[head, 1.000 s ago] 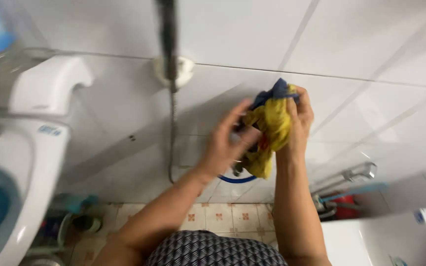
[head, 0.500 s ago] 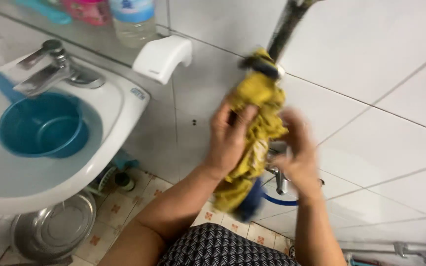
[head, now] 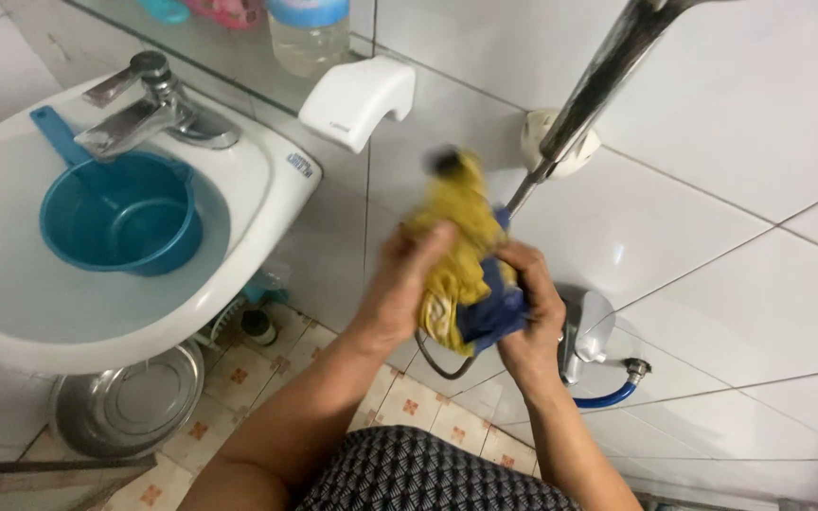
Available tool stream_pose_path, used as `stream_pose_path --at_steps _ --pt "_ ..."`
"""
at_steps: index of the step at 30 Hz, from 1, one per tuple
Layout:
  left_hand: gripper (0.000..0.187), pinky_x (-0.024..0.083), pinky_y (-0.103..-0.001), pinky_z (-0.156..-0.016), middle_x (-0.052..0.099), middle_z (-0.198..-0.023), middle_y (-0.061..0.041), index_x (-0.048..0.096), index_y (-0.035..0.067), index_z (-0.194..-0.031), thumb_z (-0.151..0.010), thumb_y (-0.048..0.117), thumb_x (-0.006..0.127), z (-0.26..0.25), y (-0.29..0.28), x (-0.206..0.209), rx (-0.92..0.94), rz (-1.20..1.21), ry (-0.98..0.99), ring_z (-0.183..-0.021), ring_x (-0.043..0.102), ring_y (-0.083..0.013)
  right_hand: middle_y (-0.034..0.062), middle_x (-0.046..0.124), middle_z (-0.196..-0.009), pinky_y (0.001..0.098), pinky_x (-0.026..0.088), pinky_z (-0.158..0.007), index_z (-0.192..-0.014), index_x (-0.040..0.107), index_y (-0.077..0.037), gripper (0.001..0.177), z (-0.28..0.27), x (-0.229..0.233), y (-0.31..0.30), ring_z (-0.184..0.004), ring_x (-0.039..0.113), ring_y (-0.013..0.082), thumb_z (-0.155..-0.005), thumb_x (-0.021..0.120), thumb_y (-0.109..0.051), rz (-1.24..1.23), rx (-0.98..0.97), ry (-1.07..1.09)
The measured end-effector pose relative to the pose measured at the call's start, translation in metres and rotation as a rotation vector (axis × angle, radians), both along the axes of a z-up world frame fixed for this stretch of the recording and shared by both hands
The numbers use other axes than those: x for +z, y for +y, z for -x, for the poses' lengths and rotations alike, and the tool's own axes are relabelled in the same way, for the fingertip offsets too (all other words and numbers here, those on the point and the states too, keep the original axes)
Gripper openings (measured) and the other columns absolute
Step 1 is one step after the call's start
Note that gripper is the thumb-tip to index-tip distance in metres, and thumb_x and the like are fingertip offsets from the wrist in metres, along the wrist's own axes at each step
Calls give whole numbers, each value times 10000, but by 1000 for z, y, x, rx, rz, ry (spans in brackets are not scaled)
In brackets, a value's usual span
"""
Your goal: The person wipes the shower head, hose, and wall tiles using a yellow and blue cloth. They scrub the fixtures and surrounding tiles, then wipe the sink area and nearby wall sections.
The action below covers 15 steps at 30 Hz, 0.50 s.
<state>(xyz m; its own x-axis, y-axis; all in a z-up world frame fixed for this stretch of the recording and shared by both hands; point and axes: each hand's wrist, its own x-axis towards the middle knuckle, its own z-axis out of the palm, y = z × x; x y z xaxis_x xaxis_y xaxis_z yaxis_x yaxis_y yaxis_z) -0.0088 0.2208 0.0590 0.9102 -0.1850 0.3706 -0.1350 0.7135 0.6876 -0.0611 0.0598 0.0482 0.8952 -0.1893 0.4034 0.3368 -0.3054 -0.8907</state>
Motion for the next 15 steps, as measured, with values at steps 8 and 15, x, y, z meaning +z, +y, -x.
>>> stream_pose_path --at_steps 8,15 --pt "455 635 -367 -985 615 -1344 -99 557 111 -1467 -1043 210 690 -34 -11 6 479 -429 -369 -1171 713 -218 189 583 -1459 373 540 -1007 -1319 618 -21 427 1 36 -13 -1309 615 303 -898 638 49 428 -1 -344" --pt "665 470 -486 -1158 425 -1535 -147 448 167 -1519 -953 191 796 -133 -60 2 1314 -656 -711 -1383 463 -341 201 588 -1403 297 609 -860 -1325 653 -20 271 -11 31 -56 -1215 645 277 -1058 642 28 430 -276 -504"
